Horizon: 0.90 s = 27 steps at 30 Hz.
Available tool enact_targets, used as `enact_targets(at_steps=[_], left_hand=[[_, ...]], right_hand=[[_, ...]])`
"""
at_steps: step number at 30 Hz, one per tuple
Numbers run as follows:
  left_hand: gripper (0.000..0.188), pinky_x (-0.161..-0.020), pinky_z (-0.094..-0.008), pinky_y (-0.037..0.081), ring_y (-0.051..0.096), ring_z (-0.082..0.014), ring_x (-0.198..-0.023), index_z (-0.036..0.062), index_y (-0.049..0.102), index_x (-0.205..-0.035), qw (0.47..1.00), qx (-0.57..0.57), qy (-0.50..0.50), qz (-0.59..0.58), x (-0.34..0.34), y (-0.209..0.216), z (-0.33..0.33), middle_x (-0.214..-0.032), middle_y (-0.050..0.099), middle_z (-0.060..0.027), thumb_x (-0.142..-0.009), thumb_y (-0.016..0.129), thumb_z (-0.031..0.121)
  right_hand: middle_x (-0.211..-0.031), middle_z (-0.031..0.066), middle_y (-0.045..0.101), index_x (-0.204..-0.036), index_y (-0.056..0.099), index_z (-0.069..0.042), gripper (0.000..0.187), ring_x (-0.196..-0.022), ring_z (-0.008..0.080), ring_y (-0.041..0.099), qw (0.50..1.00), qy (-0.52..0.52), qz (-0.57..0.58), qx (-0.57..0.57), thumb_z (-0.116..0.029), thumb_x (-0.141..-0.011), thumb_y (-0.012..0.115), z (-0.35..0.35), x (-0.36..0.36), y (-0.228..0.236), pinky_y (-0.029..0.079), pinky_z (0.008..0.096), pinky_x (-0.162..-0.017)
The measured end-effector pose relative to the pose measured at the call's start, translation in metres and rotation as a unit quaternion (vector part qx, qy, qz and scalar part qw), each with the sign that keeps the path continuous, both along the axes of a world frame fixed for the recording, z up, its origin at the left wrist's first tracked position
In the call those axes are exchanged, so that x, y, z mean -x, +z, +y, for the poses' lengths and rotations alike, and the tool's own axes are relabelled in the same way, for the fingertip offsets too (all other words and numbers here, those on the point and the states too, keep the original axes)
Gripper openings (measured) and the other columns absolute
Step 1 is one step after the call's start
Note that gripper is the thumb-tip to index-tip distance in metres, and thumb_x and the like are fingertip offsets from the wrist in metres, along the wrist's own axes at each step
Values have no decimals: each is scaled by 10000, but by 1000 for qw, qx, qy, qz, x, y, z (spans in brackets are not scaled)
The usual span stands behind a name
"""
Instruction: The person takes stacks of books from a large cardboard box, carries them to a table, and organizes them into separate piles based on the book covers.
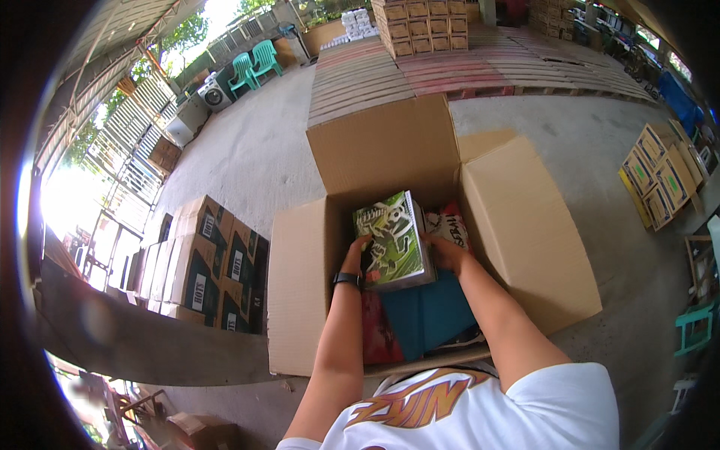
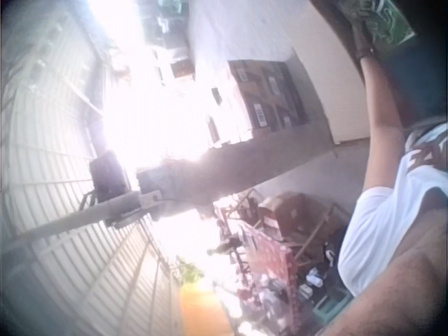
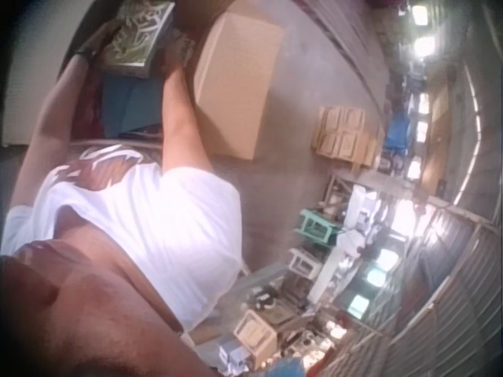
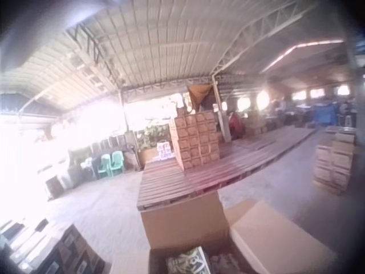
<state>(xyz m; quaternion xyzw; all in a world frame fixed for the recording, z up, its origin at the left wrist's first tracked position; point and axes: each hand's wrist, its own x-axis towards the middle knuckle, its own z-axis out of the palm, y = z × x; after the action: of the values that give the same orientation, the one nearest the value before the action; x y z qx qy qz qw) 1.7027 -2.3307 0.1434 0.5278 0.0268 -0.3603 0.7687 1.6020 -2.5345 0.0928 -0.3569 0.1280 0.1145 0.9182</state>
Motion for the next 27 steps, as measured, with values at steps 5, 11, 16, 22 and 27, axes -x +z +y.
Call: enact_targets(at_steps=[5, 11, 16, 22, 27], left_hand=[[301, -704, -319, 508, 628, -208, -770, 66, 601, -994, 995, 21, -14, 100, 6, -18, 2, -891, 646, -77, -758, 598, 253], [286, -758, -363, 503, 621, -235, -814, 32, 566, -1009, 979, 154, -66, 113, 21, 3, -9, -928, 635, -114, -787, 555, 212], [350, -789, -385, 499, 610, -249, -843, -15, 511, -1089, 956, 264, -96, 84, 61, 76, 10, -975, 615, -138, -777, 538, 141], [466, -803, -396, 503, 612, -271, -875, -10, 481, -1145, 964, 263, 15, -21, 138, 131, 117, -1022, 603, -156, -702, 540, 119], [468, -813, -361, 479, 593, -251, -904, -15, 470, -1160, 941, 287, 172, -53, 252, 156, 247, -1049, 589, -134, -721, 525, 139]], right_hand=[[-1127, 134, 568, -1203, 476, -2, 635, -1002, 218, 552, 934, 8, 91, 346, -357, -724, 694, -6, -8, 68, 418, 329, -876], [-970, 118, 622, -1097, 526, 28, 676, -839, 190, 606, 853, -78, 16, 516, -317, -588, 808, -37, 23, 113, 480, 317, -752], [-1001, 176, 600, -1080, 501, 71, 781, -904, 203, 591, 834, -195, -42, 514, -378, -534, 833, -24, 75, 182, 460, 299, -794], [-961, 115, 594, -1063, 495, 49, 651, -884, 167, 572, 898, -139, -145, 392, -285, -604, 814, 66, 120, 254, 449, 295, -793], [-948, 73, 590, -1028, 512, 16, 506, -853, 121, 550, 909, -19, -254, 330, -200, -656, 777, 185, 139, 257, 441, 256, -765]])
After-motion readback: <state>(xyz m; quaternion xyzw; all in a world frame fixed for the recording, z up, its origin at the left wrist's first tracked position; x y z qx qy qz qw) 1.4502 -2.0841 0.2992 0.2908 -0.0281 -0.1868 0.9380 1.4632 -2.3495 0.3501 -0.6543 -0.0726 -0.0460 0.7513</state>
